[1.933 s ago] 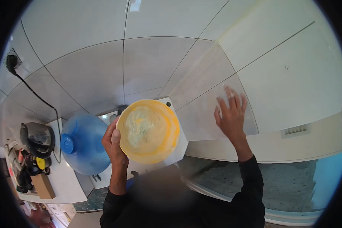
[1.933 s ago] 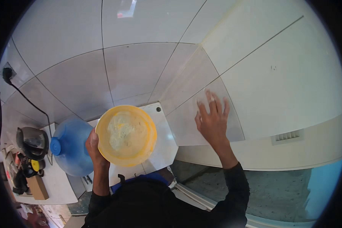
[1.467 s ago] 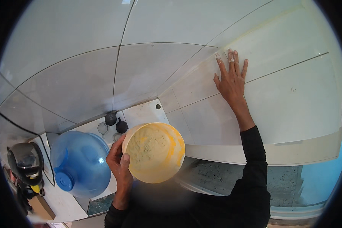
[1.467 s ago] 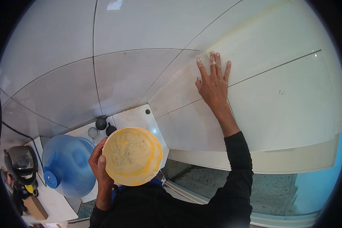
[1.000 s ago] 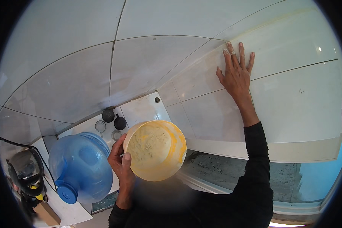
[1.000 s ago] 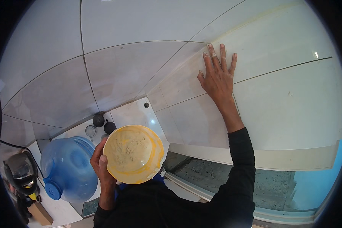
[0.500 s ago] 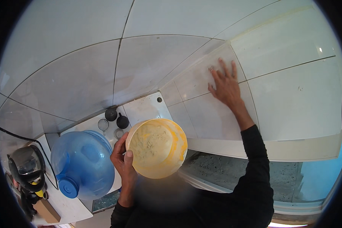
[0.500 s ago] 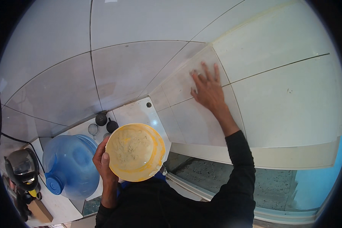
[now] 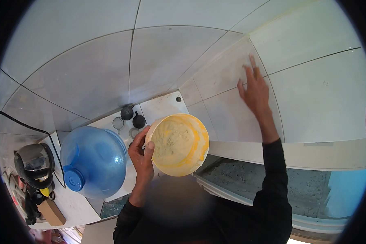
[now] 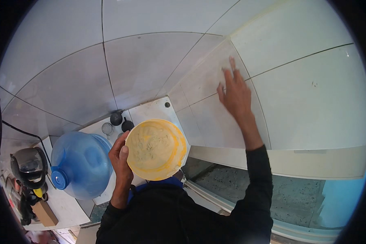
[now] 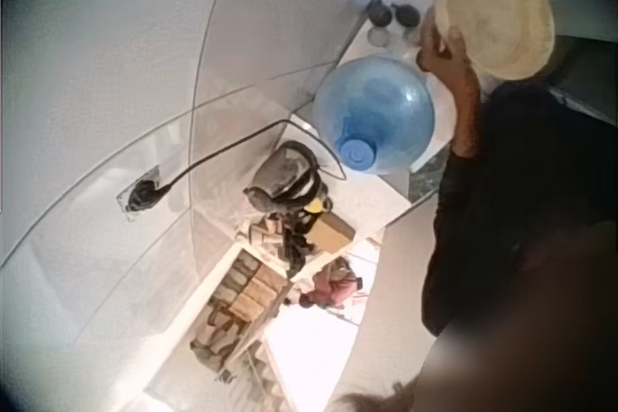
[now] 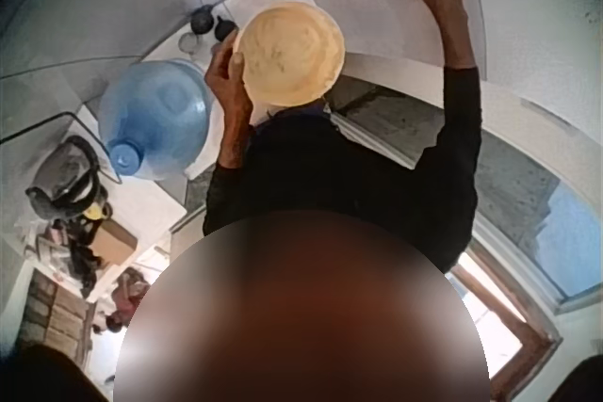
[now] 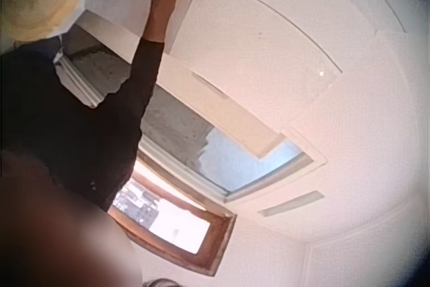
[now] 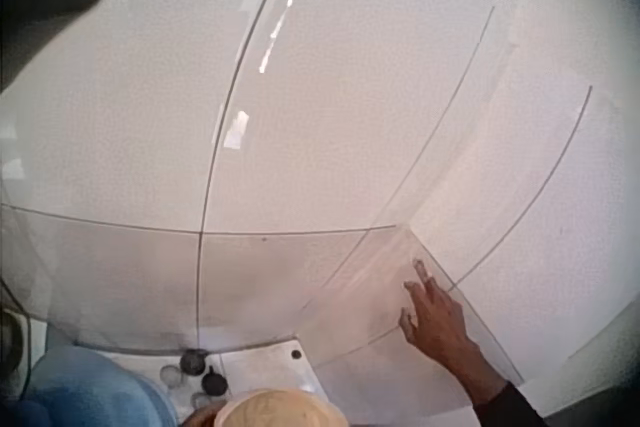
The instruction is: Apply grout or tile adhesive to the seams between wall tiles using fingers.
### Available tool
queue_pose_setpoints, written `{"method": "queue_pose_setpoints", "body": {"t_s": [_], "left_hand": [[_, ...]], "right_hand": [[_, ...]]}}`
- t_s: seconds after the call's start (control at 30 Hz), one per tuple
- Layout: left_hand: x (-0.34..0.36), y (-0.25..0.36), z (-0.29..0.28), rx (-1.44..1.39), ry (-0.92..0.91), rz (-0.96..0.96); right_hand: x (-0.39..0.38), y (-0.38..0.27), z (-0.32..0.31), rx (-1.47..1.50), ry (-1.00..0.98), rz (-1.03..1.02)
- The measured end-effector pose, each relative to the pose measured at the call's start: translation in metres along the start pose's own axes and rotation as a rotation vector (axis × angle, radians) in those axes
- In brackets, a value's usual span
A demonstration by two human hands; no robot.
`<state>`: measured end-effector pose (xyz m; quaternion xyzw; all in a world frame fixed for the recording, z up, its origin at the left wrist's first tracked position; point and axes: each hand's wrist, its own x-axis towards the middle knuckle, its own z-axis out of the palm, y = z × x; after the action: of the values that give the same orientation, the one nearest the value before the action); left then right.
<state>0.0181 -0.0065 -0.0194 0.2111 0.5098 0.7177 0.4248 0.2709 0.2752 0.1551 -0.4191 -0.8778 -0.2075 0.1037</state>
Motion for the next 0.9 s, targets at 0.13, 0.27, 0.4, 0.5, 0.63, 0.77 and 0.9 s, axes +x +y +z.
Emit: {"method": "queue_pose_setpoints", "body": {"t_s": [0.13,0.27,0.4,0.5,0.63,0.77,0.9], "left_hand": [[-0.005,0.001,-0.001,-0.012,-0.015,-0.004],[-0.005,-0.001,-0.003,0.002,0.001,-0.018],[-0.004,-0.003,-0.006,-0.001,0.014,-0.028],[-0.003,-0.003,-0.008,0.027,0.01,-0.025],[-0.003,-0.007,-0.011,0.034,0.012,-0.054],[-0.004,-0.004,-0.012,0.052,0.044,-0.062],[-0.005,-0.002,-0.017,0.075,0.077,-0.055]], "right_hand": [[0.042,0.015,0.011,-0.108,-0.009,-0.001],[0.057,0.004,0.022,-0.168,-0.063,0.029],[0.06,-0.002,0.024,-0.202,-0.148,0.117],[0.059,0.001,0.029,-0.22,-0.121,0.092],[0.052,-0.006,0.044,-0.188,-0.153,0.107],[0.034,-0.016,0.084,-0.152,-0.187,0.071],[0.016,-0.026,0.13,-0.101,-0.318,0.05]]}}
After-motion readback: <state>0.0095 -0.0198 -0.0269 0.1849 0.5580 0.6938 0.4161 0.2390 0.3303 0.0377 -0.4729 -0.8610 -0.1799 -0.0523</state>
